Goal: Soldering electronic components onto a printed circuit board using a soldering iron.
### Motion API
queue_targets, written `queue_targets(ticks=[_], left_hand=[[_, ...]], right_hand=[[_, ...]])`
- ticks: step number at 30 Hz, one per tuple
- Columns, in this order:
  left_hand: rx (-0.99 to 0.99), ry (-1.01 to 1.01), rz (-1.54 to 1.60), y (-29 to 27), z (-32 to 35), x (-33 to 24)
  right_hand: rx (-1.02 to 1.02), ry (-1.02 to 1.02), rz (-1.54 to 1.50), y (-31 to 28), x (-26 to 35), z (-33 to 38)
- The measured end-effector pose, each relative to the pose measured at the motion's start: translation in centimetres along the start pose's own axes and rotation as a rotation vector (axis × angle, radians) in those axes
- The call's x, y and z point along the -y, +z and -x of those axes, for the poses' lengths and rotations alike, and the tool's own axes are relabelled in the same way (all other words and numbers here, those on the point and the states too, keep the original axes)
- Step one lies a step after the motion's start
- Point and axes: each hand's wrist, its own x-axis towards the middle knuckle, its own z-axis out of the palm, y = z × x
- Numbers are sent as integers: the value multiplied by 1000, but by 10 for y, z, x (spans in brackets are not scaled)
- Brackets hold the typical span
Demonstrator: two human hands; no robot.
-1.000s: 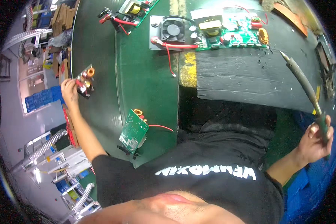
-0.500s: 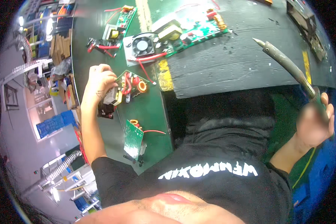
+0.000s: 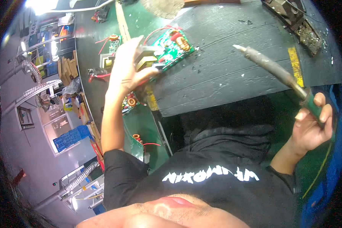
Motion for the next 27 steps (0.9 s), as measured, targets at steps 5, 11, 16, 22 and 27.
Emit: queue_targets(ticks=[5,11,16,22,27], left_hand=[[177,-153,137,20,-25,-14],[300,-256,308,8,-14,-21],[370,-90,433,-13,-37,-8],[-276,-337,312,36,-128,64],[-204,-431,151,70,-186,88]], right_hand=[[-12,56,-63,8,4,-10],[-55,57,-90,9,-1,-30],[-26,92,-84,12,0,-47],[7,88,24,27,10,-48],[31,0,101,40,22,-27]])
